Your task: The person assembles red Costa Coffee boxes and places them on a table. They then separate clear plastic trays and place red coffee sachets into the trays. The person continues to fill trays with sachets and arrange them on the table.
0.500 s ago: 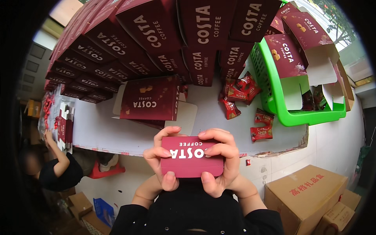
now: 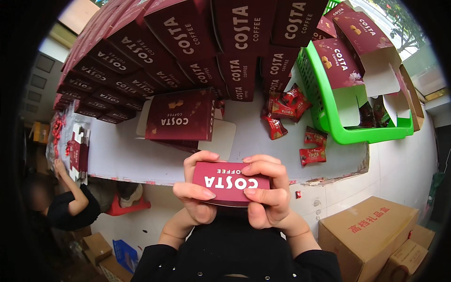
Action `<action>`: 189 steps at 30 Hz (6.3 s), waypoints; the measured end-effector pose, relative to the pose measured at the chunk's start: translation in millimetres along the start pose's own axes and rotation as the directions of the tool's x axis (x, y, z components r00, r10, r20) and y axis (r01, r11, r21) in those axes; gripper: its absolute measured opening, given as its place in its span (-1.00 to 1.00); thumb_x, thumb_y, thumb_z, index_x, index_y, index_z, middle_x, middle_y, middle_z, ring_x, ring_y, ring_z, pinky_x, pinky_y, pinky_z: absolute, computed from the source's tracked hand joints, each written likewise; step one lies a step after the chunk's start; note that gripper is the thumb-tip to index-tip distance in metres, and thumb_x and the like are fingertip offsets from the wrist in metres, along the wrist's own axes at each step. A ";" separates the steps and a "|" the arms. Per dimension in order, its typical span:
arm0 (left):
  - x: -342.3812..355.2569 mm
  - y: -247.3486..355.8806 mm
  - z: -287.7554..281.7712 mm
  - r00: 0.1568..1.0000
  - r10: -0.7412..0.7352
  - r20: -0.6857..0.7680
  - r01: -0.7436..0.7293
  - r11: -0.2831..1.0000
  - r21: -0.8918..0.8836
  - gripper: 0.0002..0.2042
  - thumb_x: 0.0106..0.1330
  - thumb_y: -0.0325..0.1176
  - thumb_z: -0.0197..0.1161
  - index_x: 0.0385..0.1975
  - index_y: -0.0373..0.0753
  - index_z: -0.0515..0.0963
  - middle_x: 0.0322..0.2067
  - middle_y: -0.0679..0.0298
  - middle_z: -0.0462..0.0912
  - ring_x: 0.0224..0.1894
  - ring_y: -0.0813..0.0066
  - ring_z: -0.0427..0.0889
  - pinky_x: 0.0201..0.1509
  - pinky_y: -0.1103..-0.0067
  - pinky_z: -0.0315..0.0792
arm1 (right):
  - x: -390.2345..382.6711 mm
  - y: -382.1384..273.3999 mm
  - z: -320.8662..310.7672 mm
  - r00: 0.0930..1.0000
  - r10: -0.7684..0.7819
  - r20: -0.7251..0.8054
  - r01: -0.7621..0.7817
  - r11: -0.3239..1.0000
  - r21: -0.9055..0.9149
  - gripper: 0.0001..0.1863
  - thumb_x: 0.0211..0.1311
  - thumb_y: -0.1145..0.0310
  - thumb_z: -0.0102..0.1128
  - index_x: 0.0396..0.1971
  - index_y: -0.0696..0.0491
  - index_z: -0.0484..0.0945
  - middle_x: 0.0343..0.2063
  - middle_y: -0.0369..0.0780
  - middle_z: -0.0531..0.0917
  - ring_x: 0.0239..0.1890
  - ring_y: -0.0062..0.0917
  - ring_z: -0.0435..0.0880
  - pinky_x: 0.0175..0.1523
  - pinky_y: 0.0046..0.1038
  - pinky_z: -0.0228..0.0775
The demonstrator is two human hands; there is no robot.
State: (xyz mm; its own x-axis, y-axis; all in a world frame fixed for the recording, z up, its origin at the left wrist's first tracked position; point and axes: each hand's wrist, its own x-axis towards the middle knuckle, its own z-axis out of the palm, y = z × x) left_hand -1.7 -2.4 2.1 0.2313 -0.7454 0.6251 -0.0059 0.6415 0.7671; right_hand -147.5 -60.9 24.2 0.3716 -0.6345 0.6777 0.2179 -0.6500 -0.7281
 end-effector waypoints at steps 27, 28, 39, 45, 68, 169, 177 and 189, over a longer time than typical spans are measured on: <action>-9.7 69.1 -80.2 0.919 -0.392 0.029 0.356 0.861 0.363 -0.31 -0.05 -0.31 0.59 0.13 -0.37 0.47 -0.02 0.03 0.62 -0.04 0.36 0.66 0.05 0.51 0.53 | 27.6 -28.7 -23.0 0.693 0.655 0.300 -0.719 0.653 0.236 -0.11 0.03 0.20 0.37 0.36 0.19 0.21 0.13 -0.10 0.48 0.19 -0.43 0.45 0.35 -0.43 0.13; -9.0 75.5 -86.9 0.911 -0.413 0.008 0.384 0.852 0.355 -0.37 0.00 -0.28 0.58 0.09 -0.37 0.50 -0.01 0.02 0.62 -0.02 0.32 0.66 0.09 0.46 0.51 | 26.8 -23.7 -26.2 0.669 0.629 0.394 -0.732 0.649 0.207 -0.14 0.02 0.28 0.36 0.36 0.20 0.22 0.13 -0.11 0.49 0.18 -0.45 0.47 0.34 -0.43 0.15; -40.8 60.9 -168.8 0.661 0.063 -0.748 0.491 0.717 0.495 -0.77 0.44 -0.34 0.03 -0.21 -0.39 0.56 -0.22 0.19 0.62 -0.18 0.47 0.54 -0.01 0.49 0.43 | 46.5 10.8 41.3 0.800 0.596 -0.067 -0.499 0.724 0.477 -0.60 0.31 0.41 0.27 0.03 0.14 0.30 -0.06 -0.22 0.47 -0.06 -0.63 0.49 0.07 -0.59 0.36; -49.8 39.4 -328.3 0.750 0.386 -0.538 0.599 -0.051 0.799 -0.49 0.28 -0.33 0.27 0.18 -0.37 0.30 0.21 0.01 0.32 0.24 0.10 0.34 0.26 0.30 0.30 | 43.5 40.2 64.0 0.895 0.377 -0.240 -0.409 0.908 -0.097 -0.32 0.16 -0.05 0.39 -0.05 0.14 0.22 -0.10 -0.19 0.38 -0.02 -0.47 0.33 0.19 -0.41 0.13; -36.1 119.5 -369.0 0.813 0.583 -0.001 0.436 -0.607 0.665 -0.61 0.25 -0.50 0.30 0.08 -0.02 0.63 -0.43 0.35 0.44 -0.39 0.39 0.50 -0.31 0.42 0.44 | 23.4 33.6 63.5 0.961 -0.217 -0.170 0.121 0.886 -0.447 -0.48 -0.08 0.44 0.27 -0.12 0.09 0.20 -0.08 -0.06 0.31 -0.05 -0.36 0.32 0.08 -0.33 0.21; -17.2 26.5 -23.7 0.997 -0.073 -0.037 0.078 0.988 0.132 -0.76 0.30 -0.29 0.32 -0.13 -0.05 0.41 0.08 -0.16 0.31 0.05 0.11 0.46 0.08 0.32 0.45 | -21.1 2.5 43.5 0.983 -0.080 -0.164 0.073 0.996 -0.047 -0.76 0.42 0.22 0.09 -0.13 0.02 0.31 -0.11 -0.02 0.48 -0.06 -0.12 0.55 0.05 -0.15 0.47; -25.0 24.9 -29.5 0.998 -0.067 0.009 0.066 0.993 0.096 -0.60 0.34 0.12 0.19 -0.15 -0.09 0.41 0.11 -0.19 0.31 0.06 0.11 0.46 0.10 0.32 0.44 | -24.8 4.6 41.6 0.990 -0.048 -0.129 0.047 0.999 -0.011 -0.65 0.26 0.14 0.28 -0.26 0.04 0.36 -0.08 -0.02 0.36 -0.06 -0.12 0.56 -0.01 -0.18 0.51; -16.2 53.3 -79.7 0.985 -0.091 -0.150 0.130 0.953 0.275 -0.41 0.49 0.19 -0.27 0.05 -0.30 0.33 0.11 -0.12 0.44 0.08 0.13 0.53 0.24 0.21 0.33 | 22.5 -33.9 -4.1 0.831 0.449 0.329 -0.513 0.847 0.139 -0.38 -0.14 0.41 0.45 0.06 0.19 0.57 -0.03 -0.06 0.56 0.06 -0.32 0.55 0.17 -0.38 0.38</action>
State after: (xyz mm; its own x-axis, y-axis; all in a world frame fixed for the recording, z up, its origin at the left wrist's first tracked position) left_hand 71.7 58.2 21.4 0.3740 -0.7653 0.5239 -0.2431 0.4642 0.8517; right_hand -150.3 -54.9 64.5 0.7035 -0.6814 0.2021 0.1192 -0.1673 -0.9787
